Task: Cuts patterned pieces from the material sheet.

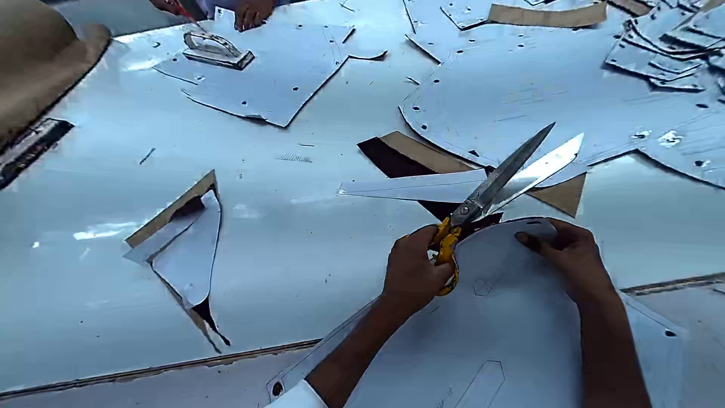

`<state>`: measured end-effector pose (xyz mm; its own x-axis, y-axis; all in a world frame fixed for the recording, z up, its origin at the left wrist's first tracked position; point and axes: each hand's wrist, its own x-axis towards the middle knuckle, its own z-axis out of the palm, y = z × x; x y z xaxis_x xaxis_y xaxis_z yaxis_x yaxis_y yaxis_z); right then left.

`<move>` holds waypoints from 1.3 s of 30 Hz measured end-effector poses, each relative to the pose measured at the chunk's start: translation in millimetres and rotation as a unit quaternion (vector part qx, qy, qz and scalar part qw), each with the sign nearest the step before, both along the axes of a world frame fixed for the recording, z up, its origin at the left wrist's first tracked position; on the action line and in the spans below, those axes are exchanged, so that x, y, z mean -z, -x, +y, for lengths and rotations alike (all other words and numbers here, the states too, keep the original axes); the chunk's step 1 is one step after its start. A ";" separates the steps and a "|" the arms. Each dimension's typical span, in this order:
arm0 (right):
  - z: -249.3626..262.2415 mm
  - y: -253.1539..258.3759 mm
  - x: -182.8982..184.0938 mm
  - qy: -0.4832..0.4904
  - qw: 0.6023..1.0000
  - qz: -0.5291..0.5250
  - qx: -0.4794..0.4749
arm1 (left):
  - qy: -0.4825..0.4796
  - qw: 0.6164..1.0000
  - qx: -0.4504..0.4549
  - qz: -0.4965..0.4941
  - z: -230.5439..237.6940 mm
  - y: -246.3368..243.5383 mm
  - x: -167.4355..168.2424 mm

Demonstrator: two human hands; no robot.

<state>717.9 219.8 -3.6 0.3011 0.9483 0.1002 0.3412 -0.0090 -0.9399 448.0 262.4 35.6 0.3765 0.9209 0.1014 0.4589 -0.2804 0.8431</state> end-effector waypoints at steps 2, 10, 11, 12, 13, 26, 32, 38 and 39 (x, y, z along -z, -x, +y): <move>-0.2 0.0 -0.8 0.005 1.000 0.009 0.000 | 0.013 1.000 0.003 -0.006 -0.2 -3.3 0.5; -5.1 5.1 -45.2 -0.083 0.972 -0.219 0.005 | 0.056 0.998 -0.016 -0.031 -1.3 -0.3 -4.1; -7.0 14.5 -56.3 -0.103 0.955 -0.276 0.005 | 0.059 0.997 -0.012 -0.037 -3.1 0.5 -4.5; -8.7 25.3 -65.9 -0.113 0.940 -0.320 -0.008 | 0.055 0.998 -0.007 -0.042 -5.0 0.7 -4.6; -9.4 36.6 -72.6 -0.120 0.928 -0.353 -0.025 | 0.049 0.998 0.000 -0.043 -7.1 0.8 -5.7; -7.1 64.0 -63.9 -0.136 0.916 -0.360 -0.112 | -0.010 0.999 0.023 -0.038 -15.7 6.6 -15.7; -6.8 54.3 -61.9 -0.125 0.927 -0.338 -0.104 | -0.159 0.983 -0.007 0.091 -33.6 87.2 -19.0; -7.5 49.3 -62.6 -0.129 0.927 -0.336 -0.105 | -0.161 0.948 0.036 0.273 -80.2 169.9 -25.3; -8.4 49.2 -62.9 -0.129 0.928 -0.332 -0.106 | -0.157 0.946 0.038 0.282 -86.6 175.3 -23.1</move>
